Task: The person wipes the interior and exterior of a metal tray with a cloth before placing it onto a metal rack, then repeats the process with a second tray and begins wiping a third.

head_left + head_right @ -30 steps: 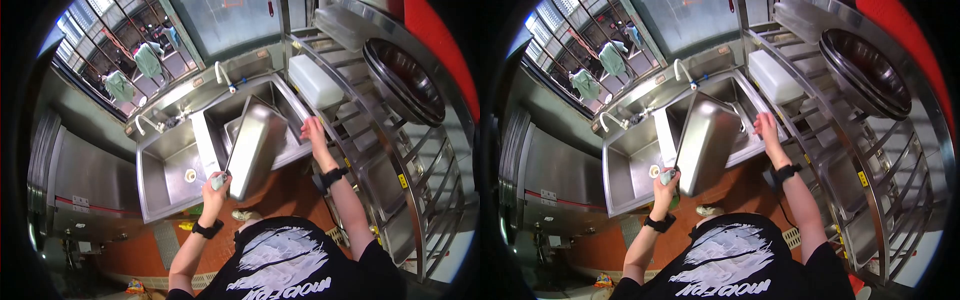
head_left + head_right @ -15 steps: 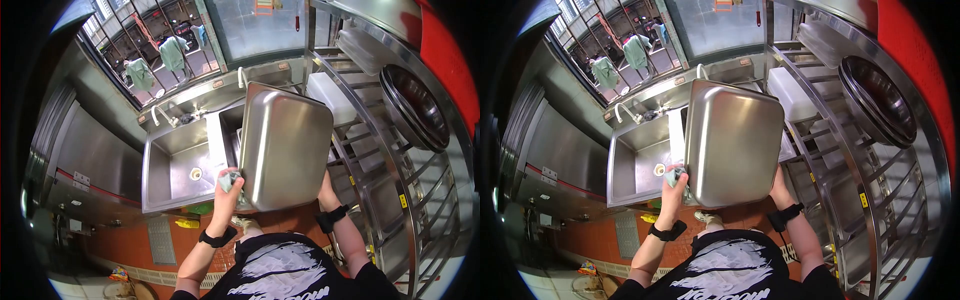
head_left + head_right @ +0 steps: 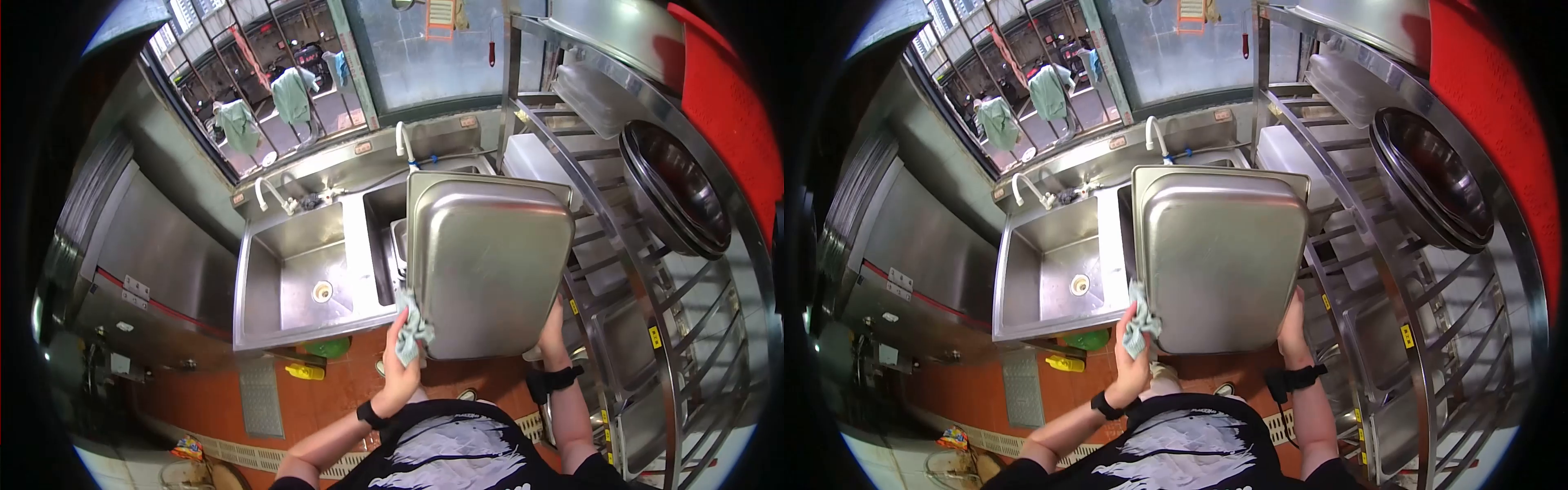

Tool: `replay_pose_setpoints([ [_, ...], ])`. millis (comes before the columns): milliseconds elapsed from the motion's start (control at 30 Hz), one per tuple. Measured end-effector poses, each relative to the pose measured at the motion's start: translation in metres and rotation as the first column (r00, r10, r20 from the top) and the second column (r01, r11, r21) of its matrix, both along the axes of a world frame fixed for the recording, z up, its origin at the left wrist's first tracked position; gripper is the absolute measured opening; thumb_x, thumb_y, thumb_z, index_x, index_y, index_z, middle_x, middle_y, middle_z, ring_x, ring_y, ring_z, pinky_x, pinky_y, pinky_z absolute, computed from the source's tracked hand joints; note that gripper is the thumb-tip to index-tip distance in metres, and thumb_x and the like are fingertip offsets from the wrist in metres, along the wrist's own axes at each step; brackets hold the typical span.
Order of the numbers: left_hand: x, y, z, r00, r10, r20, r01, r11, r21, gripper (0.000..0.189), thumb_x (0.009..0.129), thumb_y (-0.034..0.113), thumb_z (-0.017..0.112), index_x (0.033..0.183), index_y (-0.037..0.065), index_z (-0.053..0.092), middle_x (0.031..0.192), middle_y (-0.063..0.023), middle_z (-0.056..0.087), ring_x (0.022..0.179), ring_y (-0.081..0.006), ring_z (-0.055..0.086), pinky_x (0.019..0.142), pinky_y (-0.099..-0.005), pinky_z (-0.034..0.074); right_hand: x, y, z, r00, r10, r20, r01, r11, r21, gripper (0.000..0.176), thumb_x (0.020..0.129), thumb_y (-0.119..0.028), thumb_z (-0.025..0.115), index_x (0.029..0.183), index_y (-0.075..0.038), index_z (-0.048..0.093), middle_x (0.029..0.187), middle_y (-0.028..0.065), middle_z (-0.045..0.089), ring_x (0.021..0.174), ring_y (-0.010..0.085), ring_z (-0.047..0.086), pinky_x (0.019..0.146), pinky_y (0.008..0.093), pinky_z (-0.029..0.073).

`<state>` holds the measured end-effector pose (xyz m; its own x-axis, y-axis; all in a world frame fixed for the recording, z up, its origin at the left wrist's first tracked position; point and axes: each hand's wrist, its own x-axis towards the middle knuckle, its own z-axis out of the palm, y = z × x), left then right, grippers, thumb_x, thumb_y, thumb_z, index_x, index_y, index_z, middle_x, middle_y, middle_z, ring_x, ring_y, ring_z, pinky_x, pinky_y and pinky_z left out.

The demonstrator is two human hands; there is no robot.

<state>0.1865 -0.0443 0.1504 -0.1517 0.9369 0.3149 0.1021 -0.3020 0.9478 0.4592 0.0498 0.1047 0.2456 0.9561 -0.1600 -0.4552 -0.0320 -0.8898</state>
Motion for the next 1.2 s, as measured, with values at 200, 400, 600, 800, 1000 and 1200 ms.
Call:
replay_pose_setpoints([
  [200, -0.025, 0.085, 0.097, 0.989, -0.127, 0.078, 0.121, 0.990, 0.074, 0.052, 0.090, 0.003, 0.049, 0.140, 0.006, 0.034, 0.115, -0.0017, 0.050, 0.106, -0.0109, 0.046, 0.093, -0.0243, 0.036, -0.006, -0.016, 0.017, 0.987, 0.055, 0.152, -0.061, 0.997, 0.039, 0.052, 0.096, -0.050, 0.040, 0.098, -0.002, 0.060, 0.087, 0.0029, 0.061, 0.078, 0.0122, 0.059, 0.067, 0.0254, 0.047],
  [400, -0.007, 0.065, 0.076, 0.971, -0.232, -0.050, 0.233, 0.973, 0.008, 0.058, 0.088, 0.002, 0.054, 0.142, 0.005, 0.031, 0.124, -0.0027, 0.047, 0.111, -0.0112, 0.044, 0.097, -0.0243, 0.034, -0.005, -0.009, -0.005, 0.971, -0.035, -0.236, 0.064, 0.991, 0.115, 0.046, 0.098, -0.045, 0.039, 0.105, -0.003, 0.058, 0.094, 0.0036, 0.062, 0.084, 0.0128, 0.060, 0.074, 0.0271, 0.048],
  [600, -0.007, 0.029, 0.018, 0.976, -0.183, 0.121, 0.197, 0.973, -0.120, 0.053, 0.094, 0.007, 0.049, 0.143, 0.006, 0.029, 0.124, -0.0042, 0.048, 0.114, -0.0127, 0.045, 0.099, -0.0267, 0.033, -0.005, -0.014, 0.035, 0.935, -0.039, -0.353, 0.098, 0.984, 0.150, 0.039, 0.100, -0.037, 0.039, 0.110, -0.003, 0.056, 0.100, 0.0034, 0.062, 0.091, 0.0136, 0.060, 0.080, 0.0284, 0.048],
  [800, -0.029, 0.064, 0.028, 0.952, 0.079, 0.295, -0.055, 0.995, -0.088, 0.035, 0.097, 0.018, 0.048, 0.129, 0.006, 0.042, 0.119, -0.0037, 0.050, 0.110, -0.0137, 0.047, 0.096, -0.0284, 0.036, -0.006, -0.019, 0.024, 0.999, 0.023, 0.039, -0.032, 0.972, 0.231, 0.041, 0.102, -0.034, 0.036, 0.100, 0.000, 0.059, 0.088, 0.0017, 0.061, 0.078, 0.0093, 0.055, 0.070, 0.0254, 0.045],
  [1000, -0.059, 0.075, 0.075, 0.864, 0.102, 0.493, -0.006, 0.981, -0.193, 0.042, 0.096, 0.037, 0.048, 0.128, 0.009, 0.043, 0.117, -0.0020, 0.052, 0.101, -0.0106, 0.051, 0.085, -0.0265, 0.043, -0.002, -0.037, 0.043, 0.734, 0.037, 0.678, -0.297, 0.915, 0.272, 0.042, 0.100, -0.032, 0.038, 0.085, 0.003, 0.055, 0.065, 0.0052, 0.050, 0.060, 0.0100, 0.042, 0.055, 0.0283, 0.036],
  [1200, -0.068, 0.094, 0.075, 0.916, -0.186, 0.354, 0.230, 0.970, -0.085, 0.056, 0.099, 0.047, 0.030, 0.137, 0.006, 0.038, 0.127, -0.0087, 0.049, 0.118, -0.0163, 0.045, 0.103, -0.0304, 0.031, -0.005, -0.044, 0.075, 0.517, -0.030, 0.855, -0.435, 0.851, 0.293, 0.035, 0.096, -0.026, 0.049, 0.074, 0.001, 0.047, 0.055, 0.0118, 0.039, 0.045, 0.0226, 0.042, 0.045, 0.0341, 0.034],
])
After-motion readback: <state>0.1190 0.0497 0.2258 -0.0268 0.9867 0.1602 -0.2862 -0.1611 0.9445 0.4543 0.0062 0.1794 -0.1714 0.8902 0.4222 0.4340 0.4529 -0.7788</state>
